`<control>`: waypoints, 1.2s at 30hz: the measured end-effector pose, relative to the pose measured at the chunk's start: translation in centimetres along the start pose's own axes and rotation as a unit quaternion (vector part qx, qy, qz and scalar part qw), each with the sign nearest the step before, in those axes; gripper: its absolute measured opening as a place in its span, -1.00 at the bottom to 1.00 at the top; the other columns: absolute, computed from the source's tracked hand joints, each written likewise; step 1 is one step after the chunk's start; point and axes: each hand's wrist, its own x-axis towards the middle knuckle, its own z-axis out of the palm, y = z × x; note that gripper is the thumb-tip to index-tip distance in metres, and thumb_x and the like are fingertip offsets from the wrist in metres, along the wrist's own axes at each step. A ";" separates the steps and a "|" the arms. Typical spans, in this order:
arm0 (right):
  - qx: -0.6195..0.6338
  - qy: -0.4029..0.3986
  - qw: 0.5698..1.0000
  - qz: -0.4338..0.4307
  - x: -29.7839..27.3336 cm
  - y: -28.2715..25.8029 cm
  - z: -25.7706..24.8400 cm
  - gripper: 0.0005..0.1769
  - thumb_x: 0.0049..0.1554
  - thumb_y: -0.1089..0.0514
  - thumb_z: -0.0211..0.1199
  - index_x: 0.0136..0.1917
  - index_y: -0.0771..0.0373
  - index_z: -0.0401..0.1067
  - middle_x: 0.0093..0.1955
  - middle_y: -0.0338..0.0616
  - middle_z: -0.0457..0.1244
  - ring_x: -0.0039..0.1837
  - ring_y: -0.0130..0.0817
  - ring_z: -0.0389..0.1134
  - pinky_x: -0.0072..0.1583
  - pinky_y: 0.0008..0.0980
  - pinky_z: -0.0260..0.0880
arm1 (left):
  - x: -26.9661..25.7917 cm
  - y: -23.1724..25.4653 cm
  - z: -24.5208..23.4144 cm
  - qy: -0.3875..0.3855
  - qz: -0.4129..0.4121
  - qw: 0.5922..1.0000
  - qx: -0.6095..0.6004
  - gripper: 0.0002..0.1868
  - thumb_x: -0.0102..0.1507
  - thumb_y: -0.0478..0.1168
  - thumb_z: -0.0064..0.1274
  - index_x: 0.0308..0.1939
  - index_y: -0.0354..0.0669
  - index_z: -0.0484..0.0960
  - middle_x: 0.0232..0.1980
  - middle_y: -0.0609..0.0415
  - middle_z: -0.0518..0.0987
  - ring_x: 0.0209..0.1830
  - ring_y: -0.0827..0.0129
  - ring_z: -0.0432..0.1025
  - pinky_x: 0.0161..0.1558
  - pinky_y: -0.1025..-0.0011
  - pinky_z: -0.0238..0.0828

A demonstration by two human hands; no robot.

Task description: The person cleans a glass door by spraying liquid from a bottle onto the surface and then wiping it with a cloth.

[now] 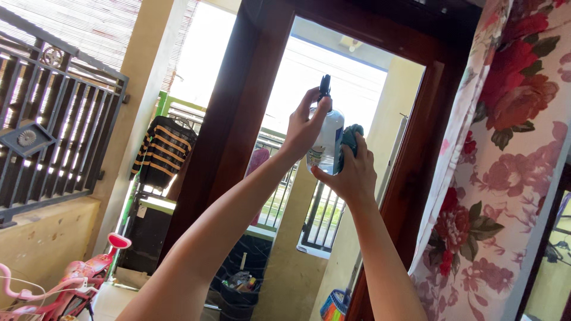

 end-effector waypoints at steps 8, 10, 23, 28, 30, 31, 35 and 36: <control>-0.026 -0.022 0.999 0.002 1.9 -0.4 0.3 0.04 -0.24 -0.62 0.42 0.17 0.26 0.54 0.48 0.25 0.05 0.35 0.17 0.26 0.07 0.07 0.50 | 1.8 -0.6 -1.1 0.039 0.003 0.999 -0.028 -0.52 0.39 0.14 -0.10 0.22 -0.09 0.52 -0.16 0.06 0.63 -0.38 0.55 0.43 -0.38 0.50 0.37; -0.020 -0.024 1.000 -0.001 2.1 -0.5 0.3 0.04 -0.23 -0.61 0.41 0.16 0.29 0.54 0.51 0.23 0.06 0.34 0.18 0.25 0.08 0.09 0.49 | 1.8 -0.4 -1.4 0.044 -0.001 0.999 -0.032 -0.52 0.40 0.15 -0.09 0.21 -0.09 0.52 -0.17 0.07 0.61 -0.39 0.57 0.43 -0.39 0.51 0.37; -0.023 -0.004 1.000 0.017 0.2 1.2 0.2 0.00 -0.23 -0.59 0.43 0.11 0.29 0.56 0.47 0.31 0.10 0.29 0.22 0.29 0.07 0.11 0.48 | 1.6 -0.4 0.7 0.010 0.018 1.000 -0.016 -0.47 0.36 0.18 -0.07 0.13 -0.18 0.58 -0.08 0.02 0.67 -0.23 0.46 0.54 -0.26 0.44 0.46; -0.015 0.028 0.999 0.032 -1.4 2.5 -0.3 -0.04 -0.20 -0.51 0.49 0.09 0.36 0.55 0.48 0.31 0.08 0.31 0.28 0.27 0.03 0.13 0.48 | 1.3 -1.1 3.4 -0.017 0.032 0.999 -0.026 -0.50 0.37 0.17 -0.08 0.09 -0.17 0.60 -0.06 0.01 0.69 -0.12 0.38 0.58 -0.11 0.36 0.51; -0.013 0.032 0.999 0.040 -2.1 2.9 -0.7 -0.04 -0.20 -0.50 0.49 0.10 0.38 0.54 0.48 0.31 0.07 0.32 0.30 0.26 0.02 0.13 0.49 | 1.1 -1.1 4.3 -0.045 0.046 0.998 0.000 -0.51 0.39 0.17 -0.07 0.07 -0.15 0.63 -0.05 0.01 0.71 -0.05 0.37 0.60 -0.03 0.33 0.51; -0.009 0.036 0.998 0.047 -2.5 3.1 -0.9 -0.04 -0.19 -0.50 0.49 0.10 0.39 0.53 0.48 0.31 0.07 0.33 0.31 0.25 0.02 0.13 0.50 | 1.0 -1.0 4.8 -0.046 0.045 0.998 -0.001 -0.51 0.39 0.17 -0.07 0.07 -0.15 0.63 -0.05 0.01 0.71 -0.05 0.37 0.60 -0.03 0.33 0.51; -0.008 0.049 0.997 0.063 -3.8 4.0 -1.4 -0.06 -0.19 -0.48 0.49 0.11 0.36 0.53 0.48 0.30 0.07 0.37 0.33 0.24 0.02 0.15 0.49 | 0.6 -0.8 7.0 -0.084 0.005 0.996 0.006 -0.48 0.33 0.22 -0.06 0.09 -0.09 0.63 -0.06 0.02 0.72 -0.06 0.33 0.63 -0.05 0.29 0.55; 0.002 0.044 0.996 0.072 -4.2 4.2 -1.4 -0.07 -0.19 -0.47 0.49 0.11 0.35 0.53 0.48 0.30 0.07 0.36 0.35 0.23 0.03 0.16 0.48 | 0.4 -0.8 7.4 -0.089 -0.007 0.996 0.022 -0.46 0.31 0.24 -0.05 0.09 -0.08 0.65 -0.06 0.01 0.73 -0.05 0.32 0.64 -0.04 0.27 0.56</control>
